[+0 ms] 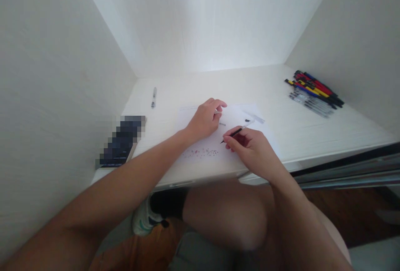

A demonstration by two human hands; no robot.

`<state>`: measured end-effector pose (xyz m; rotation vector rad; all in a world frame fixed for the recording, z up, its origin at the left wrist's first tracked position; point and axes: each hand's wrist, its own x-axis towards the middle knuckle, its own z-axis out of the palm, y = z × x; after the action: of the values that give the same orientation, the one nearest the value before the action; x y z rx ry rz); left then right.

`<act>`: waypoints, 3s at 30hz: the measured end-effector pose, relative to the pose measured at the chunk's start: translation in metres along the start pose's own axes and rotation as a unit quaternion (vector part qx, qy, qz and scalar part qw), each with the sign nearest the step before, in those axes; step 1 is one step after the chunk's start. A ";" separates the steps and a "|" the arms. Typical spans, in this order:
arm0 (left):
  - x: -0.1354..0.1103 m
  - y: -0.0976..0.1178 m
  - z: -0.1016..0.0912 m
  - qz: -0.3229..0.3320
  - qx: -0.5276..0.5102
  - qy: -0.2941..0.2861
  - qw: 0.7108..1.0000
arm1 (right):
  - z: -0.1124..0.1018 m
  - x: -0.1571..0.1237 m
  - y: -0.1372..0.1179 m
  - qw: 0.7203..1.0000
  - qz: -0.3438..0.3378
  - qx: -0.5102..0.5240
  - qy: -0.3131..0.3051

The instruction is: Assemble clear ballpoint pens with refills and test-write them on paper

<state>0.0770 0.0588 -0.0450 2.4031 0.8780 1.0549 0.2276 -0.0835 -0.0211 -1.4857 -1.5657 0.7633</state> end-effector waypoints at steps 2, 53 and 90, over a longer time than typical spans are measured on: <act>0.000 -0.001 0.001 0.001 0.002 -0.009 1.000 | 0.001 -0.004 0.000 1.000 -0.011 -0.014 -0.004; -0.003 0.004 0.004 0.008 0.004 -0.075 0.997 | 0.000 -0.010 0.007 0.998 -0.018 -0.048 -0.021; -0.009 0.034 -0.002 0.057 0.208 -0.217 0.952 | 0.012 0.135 0.041 0.992 -0.016 0.044 0.119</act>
<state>0.0847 0.0278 -0.0295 2.9004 0.8721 0.3579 0.2423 0.0557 -0.0416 -1.4276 -1.3573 0.6049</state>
